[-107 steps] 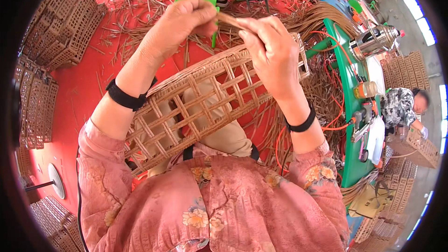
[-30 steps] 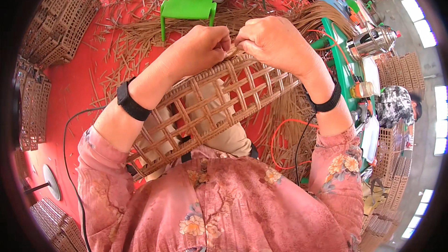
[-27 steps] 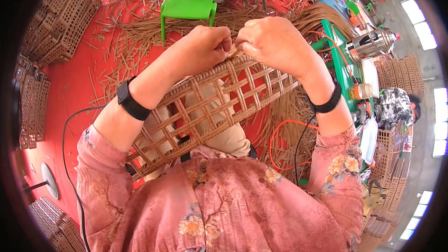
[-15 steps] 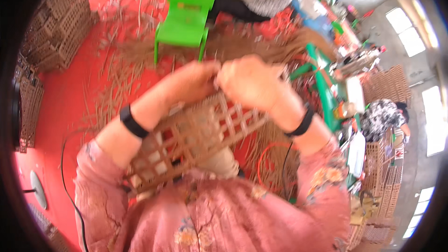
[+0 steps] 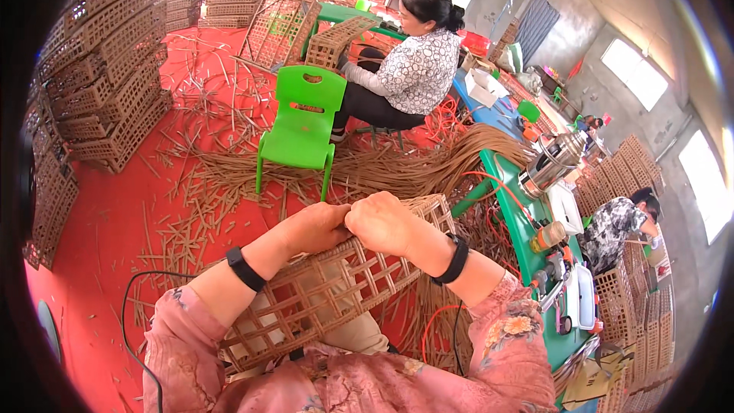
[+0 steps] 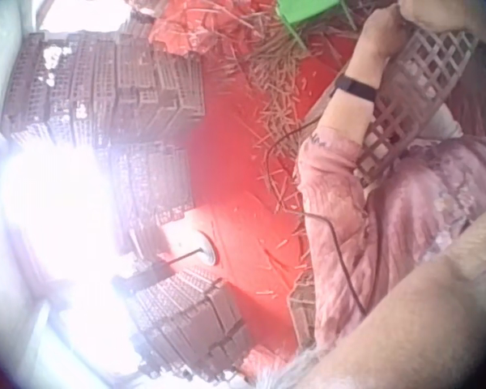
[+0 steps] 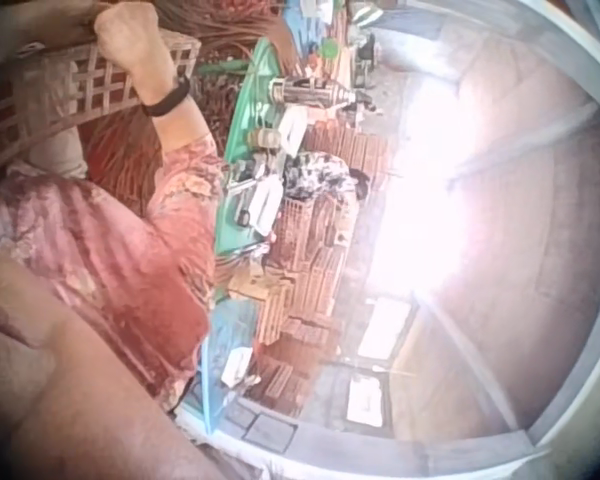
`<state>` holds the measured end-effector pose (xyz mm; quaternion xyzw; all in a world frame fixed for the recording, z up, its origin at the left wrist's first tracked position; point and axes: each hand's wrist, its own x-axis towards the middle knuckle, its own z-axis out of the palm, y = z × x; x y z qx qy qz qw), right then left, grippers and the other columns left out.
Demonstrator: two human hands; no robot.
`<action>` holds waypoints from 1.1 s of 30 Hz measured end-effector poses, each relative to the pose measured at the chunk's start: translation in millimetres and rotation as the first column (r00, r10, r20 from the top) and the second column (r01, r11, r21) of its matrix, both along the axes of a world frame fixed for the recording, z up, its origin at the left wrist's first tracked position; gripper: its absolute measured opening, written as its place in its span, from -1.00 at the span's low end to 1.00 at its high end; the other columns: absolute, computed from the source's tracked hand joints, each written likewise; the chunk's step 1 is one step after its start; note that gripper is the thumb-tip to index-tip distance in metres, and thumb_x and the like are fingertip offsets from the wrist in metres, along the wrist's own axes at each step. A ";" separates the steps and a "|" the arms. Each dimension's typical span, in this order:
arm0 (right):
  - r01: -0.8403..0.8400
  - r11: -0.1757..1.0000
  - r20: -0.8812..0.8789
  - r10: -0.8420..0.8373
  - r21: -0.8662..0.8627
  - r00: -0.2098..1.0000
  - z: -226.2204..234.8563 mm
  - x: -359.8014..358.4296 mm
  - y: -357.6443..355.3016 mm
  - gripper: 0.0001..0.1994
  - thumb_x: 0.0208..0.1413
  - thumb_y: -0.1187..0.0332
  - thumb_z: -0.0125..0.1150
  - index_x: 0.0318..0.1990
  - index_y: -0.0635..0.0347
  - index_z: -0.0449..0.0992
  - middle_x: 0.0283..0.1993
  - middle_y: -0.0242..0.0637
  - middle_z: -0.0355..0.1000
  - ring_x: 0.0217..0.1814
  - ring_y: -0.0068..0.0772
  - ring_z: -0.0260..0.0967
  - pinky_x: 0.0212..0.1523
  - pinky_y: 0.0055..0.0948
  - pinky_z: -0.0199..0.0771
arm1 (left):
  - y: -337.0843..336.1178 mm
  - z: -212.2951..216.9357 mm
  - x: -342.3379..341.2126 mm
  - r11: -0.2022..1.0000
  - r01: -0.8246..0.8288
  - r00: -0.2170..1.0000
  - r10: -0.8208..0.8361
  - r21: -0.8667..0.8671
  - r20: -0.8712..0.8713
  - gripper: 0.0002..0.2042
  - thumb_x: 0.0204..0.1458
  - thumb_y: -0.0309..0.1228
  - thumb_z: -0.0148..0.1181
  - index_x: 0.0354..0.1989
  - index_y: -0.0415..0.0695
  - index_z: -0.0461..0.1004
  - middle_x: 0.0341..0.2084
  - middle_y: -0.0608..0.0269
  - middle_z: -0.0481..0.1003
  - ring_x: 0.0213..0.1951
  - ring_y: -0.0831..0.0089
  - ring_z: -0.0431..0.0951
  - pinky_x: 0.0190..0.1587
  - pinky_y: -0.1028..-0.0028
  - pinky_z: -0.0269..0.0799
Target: Weaving thin strips of wood into a furniture frame.
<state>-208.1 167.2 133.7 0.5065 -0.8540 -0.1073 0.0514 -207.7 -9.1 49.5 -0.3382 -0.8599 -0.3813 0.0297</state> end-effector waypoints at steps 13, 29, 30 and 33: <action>0.083 0.974 0.111 -0.061 -0.213 0.992 10.7 4.5 5.6 -0.90 -0.01 0.38 0.17 -0.46 0.20 0.46 -0.43 -0.17 0.42 -0.36 -0.02 0.46 -0.35 -0.13 0.46 | -2.5 6.9 5.6 0.996 -0.081 0.996 0.082 0.037 -0.019 -0.81 0.06 -0.37 0.18 -0.23 -0.22 0.48 -0.37 -0.08 0.57 -0.21 -0.10 0.56 -0.16 0.06 0.48; 0.087 0.968 0.240 -0.029 -0.237 0.970 10.9 -1.6 4.4 -0.87 0.05 0.36 0.17 -0.38 0.24 0.50 -0.37 -0.10 0.46 -0.24 0.01 0.46 -0.21 -0.08 0.46 | -8.8 14.0 6.3 0.999 0.052 0.985 -0.052 0.008 0.162 -0.73 0.07 -0.37 0.24 -0.10 -0.23 0.45 -0.29 -0.05 0.60 -0.16 -0.01 0.60 -0.11 0.20 0.50; 0.083 0.967 0.251 -0.021 -0.241 0.968 10.6 -1.6 4.7 -0.87 0.05 0.35 0.18 -0.38 0.24 0.49 -0.36 -0.10 0.46 -0.24 0.01 0.46 -0.21 -0.08 0.46 | -9.2 12.8 6.1 0.998 0.057 0.985 -0.058 0.014 0.163 -0.73 0.07 -0.36 0.24 -0.10 -0.23 0.45 -0.29 -0.05 0.60 -0.16 -0.02 0.60 -0.11 0.20 0.50; 0.074 0.962 0.267 -0.001 -0.262 0.964 5.9 -2.2 7.3 -0.85 0.06 0.34 0.17 -0.36 0.25 0.50 -0.36 -0.09 0.45 -0.26 0.03 0.45 -0.23 -0.07 0.45 | -8.8 4.8 3.4 0.997 0.075 0.985 -0.080 0.033 0.153 -0.73 0.07 -0.36 0.24 -0.10 -0.22 0.45 -0.28 -0.05 0.59 -0.17 -0.04 0.60 -0.11 0.19 0.50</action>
